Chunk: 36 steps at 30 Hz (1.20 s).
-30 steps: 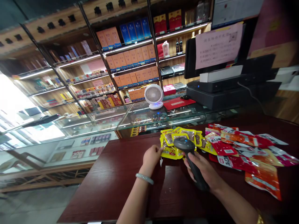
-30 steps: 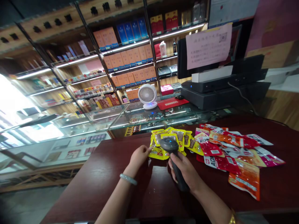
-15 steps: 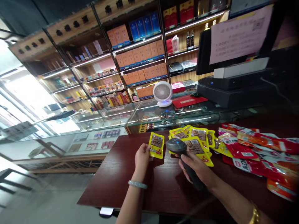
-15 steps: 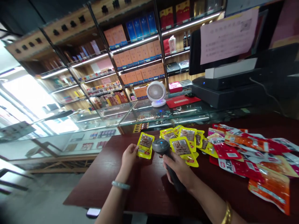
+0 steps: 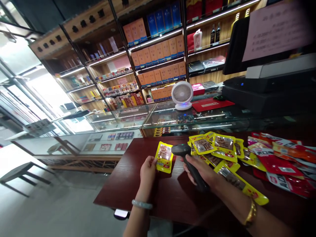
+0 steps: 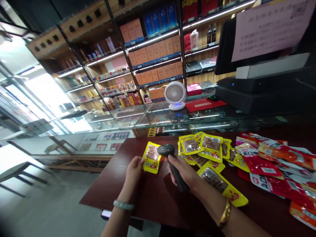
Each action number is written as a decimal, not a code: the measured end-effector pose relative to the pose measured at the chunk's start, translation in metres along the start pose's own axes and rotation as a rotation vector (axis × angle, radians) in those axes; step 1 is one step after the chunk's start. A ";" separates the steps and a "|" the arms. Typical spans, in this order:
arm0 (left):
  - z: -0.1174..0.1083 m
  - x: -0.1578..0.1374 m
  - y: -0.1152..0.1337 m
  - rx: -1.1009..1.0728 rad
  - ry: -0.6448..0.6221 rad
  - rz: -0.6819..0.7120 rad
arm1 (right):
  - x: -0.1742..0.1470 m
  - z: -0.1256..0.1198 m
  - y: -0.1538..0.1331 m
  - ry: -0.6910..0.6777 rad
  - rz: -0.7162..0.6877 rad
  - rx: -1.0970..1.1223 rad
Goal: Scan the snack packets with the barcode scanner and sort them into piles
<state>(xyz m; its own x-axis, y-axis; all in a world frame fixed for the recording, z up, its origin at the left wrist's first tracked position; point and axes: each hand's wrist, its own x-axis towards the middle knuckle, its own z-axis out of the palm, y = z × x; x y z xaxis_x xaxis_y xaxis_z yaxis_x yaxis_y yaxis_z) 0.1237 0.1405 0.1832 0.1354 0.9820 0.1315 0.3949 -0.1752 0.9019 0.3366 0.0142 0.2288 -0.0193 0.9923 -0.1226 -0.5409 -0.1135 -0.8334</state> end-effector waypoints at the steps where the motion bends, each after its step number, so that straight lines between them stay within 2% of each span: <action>1: -0.003 0.003 -0.003 0.015 0.009 -0.001 | 0.000 0.001 0.001 -0.001 0.013 -0.001; 4: -0.016 0.018 -0.009 0.065 0.052 -0.017 | -0.003 0.005 0.001 0.001 0.027 -0.018; 7: -0.040 0.039 -0.010 0.182 0.120 -0.048 | -0.009 0.006 -0.003 -0.016 0.013 -0.028; 10: -0.061 0.057 -0.007 0.433 0.117 -0.126 | -0.016 0.000 -0.009 -0.025 -0.019 -0.039; 12: -0.064 0.063 0.000 0.682 0.133 -0.160 | -0.023 -0.008 -0.015 -0.003 -0.039 -0.037; 13: -0.060 0.064 0.004 0.800 0.179 -0.132 | -0.027 -0.013 -0.017 0.018 -0.045 -0.031; 15: -0.041 0.059 0.016 0.943 0.272 -0.010 | -0.035 -0.023 -0.021 0.071 -0.046 -0.020; 16: -0.026 0.054 0.025 0.950 0.280 0.087 | -0.040 -0.028 -0.023 0.097 -0.046 -0.017; 17: -0.008 0.049 0.034 0.916 0.218 0.146 | -0.045 -0.034 -0.023 0.121 -0.048 -0.014; 20: 0.055 0.031 0.065 0.704 -0.143 0.310 | -0.058 -0.048 -0.025 0.188 -0.072 -0.009; 21: 0.075 0.026 0.075 0.662 -0.212 0.340 | -0.062 -0.052 -0.025 0.214 -0.078 -0.008; 23: 0.111 0.020 0.093 0.624 -0.275 0.359 | -0.070 -0.059 -0.026 0.264 -0.087 -0.007; 25: 0.136 0.017 0.105 0.618 -0.303 0.320 | -0.077 -0.063 -0.027 0.307 -0.100 -0.014; 29: 0.159 0.019 0.111 0.599 -0.384 0.185 | -0.089 -0.065 -0.033 0.348 -0.118 -0.047; 33: 0.165 0.024 0.102 0.527 -0.385 0.088 | -0.095 -0.061 -0.035 0.371 -0.125 -0.093; 36: 0.164 0.024 0.099 0.506 -0.362 0.080 | -0.096 -0.062 -0.031 0.373 -0.121 -0.085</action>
<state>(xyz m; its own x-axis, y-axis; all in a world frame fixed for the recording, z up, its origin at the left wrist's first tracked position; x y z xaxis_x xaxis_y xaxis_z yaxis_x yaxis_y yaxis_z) 0.3151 0.1355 0.2087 0.4467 0.8939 -0.0372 0.7402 -0.3458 0.5766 0.4074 -0.0810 0.2334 0.3559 0.9140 -0.1951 -0.4486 -0.0161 -0.8936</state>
